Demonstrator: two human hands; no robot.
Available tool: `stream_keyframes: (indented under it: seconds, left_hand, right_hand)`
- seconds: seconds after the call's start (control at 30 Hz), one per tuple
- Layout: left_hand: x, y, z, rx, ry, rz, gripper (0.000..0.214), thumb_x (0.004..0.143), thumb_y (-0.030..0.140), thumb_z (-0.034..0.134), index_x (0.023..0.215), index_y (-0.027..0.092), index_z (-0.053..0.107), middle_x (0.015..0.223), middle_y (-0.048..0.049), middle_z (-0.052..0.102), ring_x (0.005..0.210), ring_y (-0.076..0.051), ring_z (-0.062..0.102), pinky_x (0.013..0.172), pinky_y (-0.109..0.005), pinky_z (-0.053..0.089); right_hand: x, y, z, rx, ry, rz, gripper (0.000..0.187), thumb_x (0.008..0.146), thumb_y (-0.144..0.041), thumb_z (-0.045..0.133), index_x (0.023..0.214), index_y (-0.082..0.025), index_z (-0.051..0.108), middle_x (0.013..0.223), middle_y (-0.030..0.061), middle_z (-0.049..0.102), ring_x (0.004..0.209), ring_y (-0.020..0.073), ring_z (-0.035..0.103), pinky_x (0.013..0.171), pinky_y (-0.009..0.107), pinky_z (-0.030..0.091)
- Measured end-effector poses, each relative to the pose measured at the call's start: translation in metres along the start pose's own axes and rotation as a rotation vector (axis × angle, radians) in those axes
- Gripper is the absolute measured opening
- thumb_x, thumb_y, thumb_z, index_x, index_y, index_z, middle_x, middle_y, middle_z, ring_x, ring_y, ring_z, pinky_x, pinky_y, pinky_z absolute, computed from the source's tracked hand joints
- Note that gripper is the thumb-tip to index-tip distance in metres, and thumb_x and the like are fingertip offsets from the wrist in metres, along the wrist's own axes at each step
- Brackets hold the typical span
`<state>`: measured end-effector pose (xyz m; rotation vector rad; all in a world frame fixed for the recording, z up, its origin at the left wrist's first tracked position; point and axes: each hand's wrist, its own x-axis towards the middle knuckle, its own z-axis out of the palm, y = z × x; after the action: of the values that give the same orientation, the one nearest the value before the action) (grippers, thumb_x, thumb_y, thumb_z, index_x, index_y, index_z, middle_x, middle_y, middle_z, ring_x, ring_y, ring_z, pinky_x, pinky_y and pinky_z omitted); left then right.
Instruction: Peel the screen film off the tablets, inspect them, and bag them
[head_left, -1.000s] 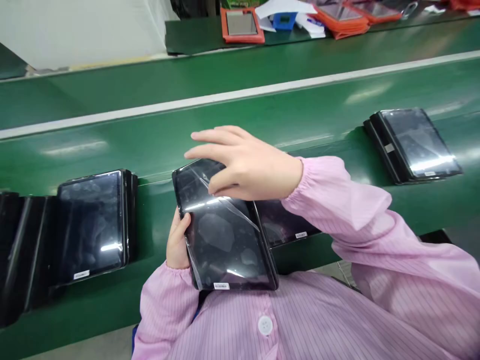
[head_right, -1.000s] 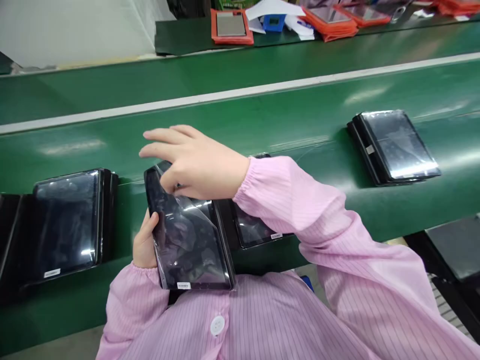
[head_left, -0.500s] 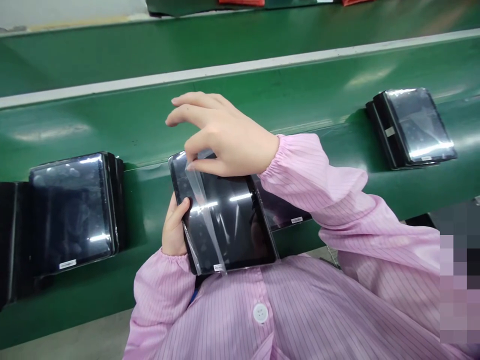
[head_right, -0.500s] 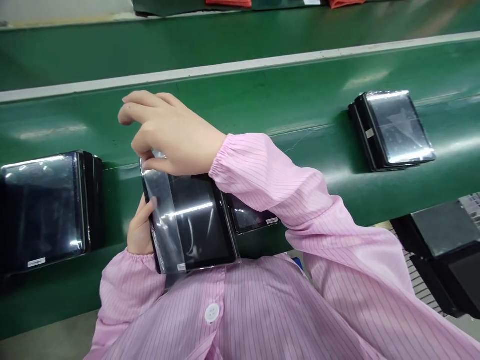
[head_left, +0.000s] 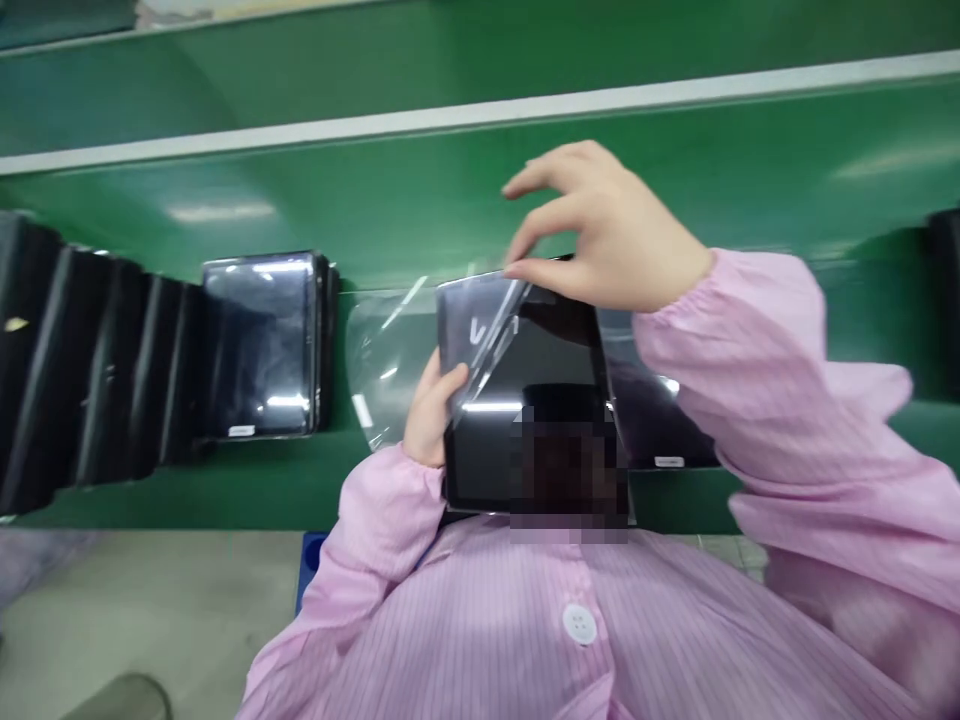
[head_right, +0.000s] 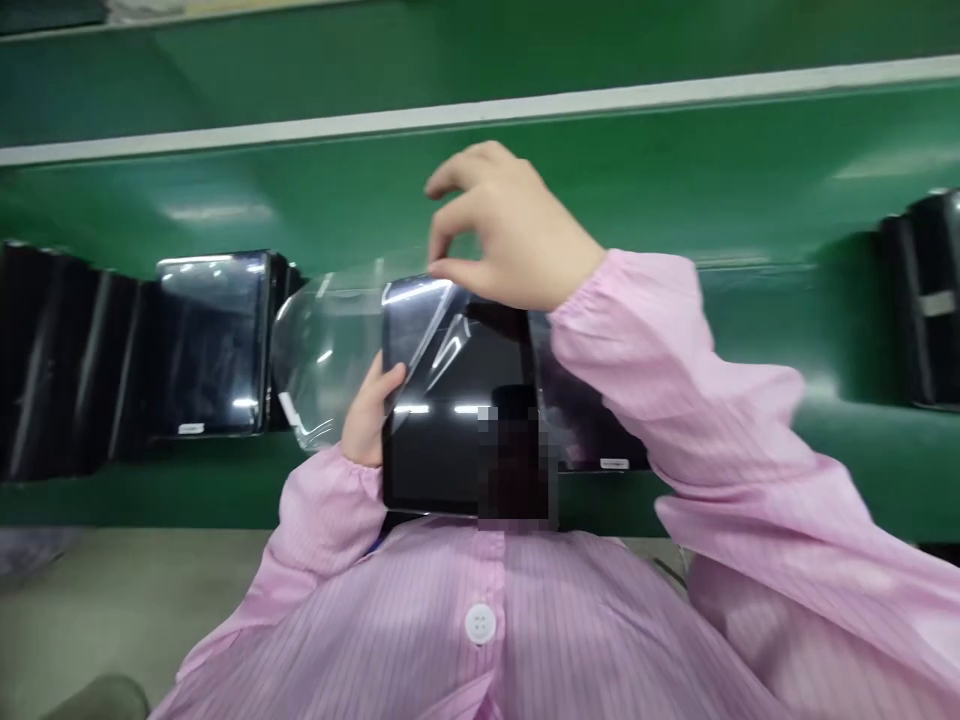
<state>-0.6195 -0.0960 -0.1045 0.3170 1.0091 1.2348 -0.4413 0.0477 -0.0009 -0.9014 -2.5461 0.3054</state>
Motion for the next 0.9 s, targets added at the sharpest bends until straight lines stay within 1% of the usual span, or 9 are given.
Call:
stream_keyframes:
  seconds: [0.1, 0.17, 0.3, 0.43, 0.53, 0.67, 0.73, 0.8, 0.9]
  left_hand:
    - [0.003, 0.002, -0.002, -0.03, 0.009, 0.024, 0.05, 0.073, 0.028, 0.079, 0.121, 0.022, 0.065, 0.114, -0.0068, 0.073, 0.116, -0.033, 0.067, 0.095, -0.043, 0.054]
    - [0.003, 0.003, -0.003, -0.041, 0.02, 0.036, 0.047, 0.074, 0.028, 0.08, 0.119, 0.022, 0.066, 0.117, -0.0073, 0.072, 0.118, -0.035, 0.066, 0.095, -0.044, 0.055]
    - [0.003, 0.005, -0.004, -0.067, 0.043, 0.043, 0.045, 0.075, 0.026, 0.08, 0.118, 0.023, 0.068, 0.117, -0.0069, 0.073, 0.116, -0.034, 0.067, 0.093, -0.043, 0.056]
    - [0.004, 0.005, -0.005, -0.056, 0.102, 0.004, 0.052, 0.075, 0.026, 0.079, 0.125, 0.024, 0.064, 0.12, -0.0068, 0.073, 0.114, -0.032, 0.068, 0.095, -0.043, 0.056]
    - [0.005, 0.004, -0.005, -0.014, 0.1, 0.006, 0.054, 0.075, 0.028, 0.078, 0.128, 0.023, 0.064, 0.123, -0.0075, 0.072, 0.118, -0.031, 0.067, 0.099, -0.041, 0.053]
    - [0.006, 0.0, -0.006, 0.002, 0.128, 0.03, 0.048, 0.074, 0.028, 0.079, 0.12, 0.024, 0.069, 0.114, -0.0046, 0.075, 0.111, -0.028, 0.069, 0.094, -0.036, 0.054]
    - [0.006, -0.002, -0.007, -0.007, 0.126, 0.032, 0.046, 0.072, 0.028, 0.08, 0.117, 0.025, 0.071, 0.108, -0.0028, 0.076, 0.101, -0.025, 0.072, 0.086, -0.033, 0.056]
    - [0.008, -0.004, -0.008, -0.009, 0.114, 0.028, 0.046, 0.071, 0.029, 0.079, 0.117, 0.026, 0.071, 0.105, -0.0019, 0.076, 0.093, -0.022, 0.072, 0.081, -0.03, 0.056]
    - [0.011, -0.006, -0.01, 0.025, 0.134, 0.033, 0.049, 0.071, 0.03, 0.079, 0.119, 0.026, 0.07, 0.107, -0.0013, 0.076, 0.093, -0.02, 0.072, 0.079, -0.028, 0.056]
  right_hand:
    - [-0.01, 0.015, 0.005, 0.105, 0.032, 0.027, 0.015, 0.083, -0.042, 0.076, 0.075, -0.029, 0.079, 0.124, -0.0004, 0.07, 0.126, 0.0332, 0.057, 0.112, 0.058, 0.042]
    - [-0.017, 0.024, 0.008, 0.118, 0.04, 0.033, 0.011, 0.082, -0.04, 0.078, 0.077, -0.03, 0.079, 0.125, 0.0018, 0.07, 0.125, 0.0344, 0.057, 0.11, 0.061, 0.043]
    - [-0.029, 0.036, 0.016, 0.107, 0.031, 0.049, 0.011, 0.083, -0.04, 0.078, 0.081, -0.029, 0.08, 0.125, 0.0071, 0.069, 0.123, 0.0351, 0.057, 0.107, 0.06, 0.045]
    - [-0.042, 0.039, 0.024, 0.121, 0.051, 0.104, 0.01, 0.083, -0.037, 0.076, 0.085, -0.027, 0.08, 0.125, 0.0062, 0.068, 0.123, 0.0345, 0.059, 0.107, 0.06, 0.044]
    - [-0.055, 0.037, 0.029, 0.128, 0.054, 0.16, 0.013, 0.084, -0.031, 0.073, 0.095, -0.029, 0.08, 0.124, 0.0055, 0.069, 0.118, 0.0333, 0.062, 0.104, 0.061, 0.046]
    - [-0.074, 0.029, 0.031, 0.186, 0.068, 0.242, 0.033, 0.087, -0.028, 0.068, 0.119, -0.024, 0.073, 0.124, 0.0109, 0.068, 0.112, 0.0299, 0.066, 0.102, 0.054, 0.05]
    - [-0.081, 0.023, 0.032, 0.296, 0.058, 0.341, 0.054, 0.086, -0.028, 0.069, 0.139, -0.024, 0.059, 0.124, 0.0118, 0.069, 0.094, 0.0248, 0.071, 0.093, 0.048, 0.056]
    - [-0.088, 0.015, 0.031, 0.498, 0.005, 0.512, 0.069, 0.088, -0.03, 0.067, 0.152, -0.025, 0.042, 0.115, 0.0104, 0.071, 0.07, 0.0174, 0.069, 0.076, 0.038, 0.06]
    - [-0.098, -0.002, 0.031, 0.876, -0.11, 0.82, 0.065, 0.099, -0.041, 0.05, 0.158, -0.021, 0.031, 0.094, 0.0064, 0.07, 0.055, 0.0123, 0.063, 0.056, 0.029, 0.058]
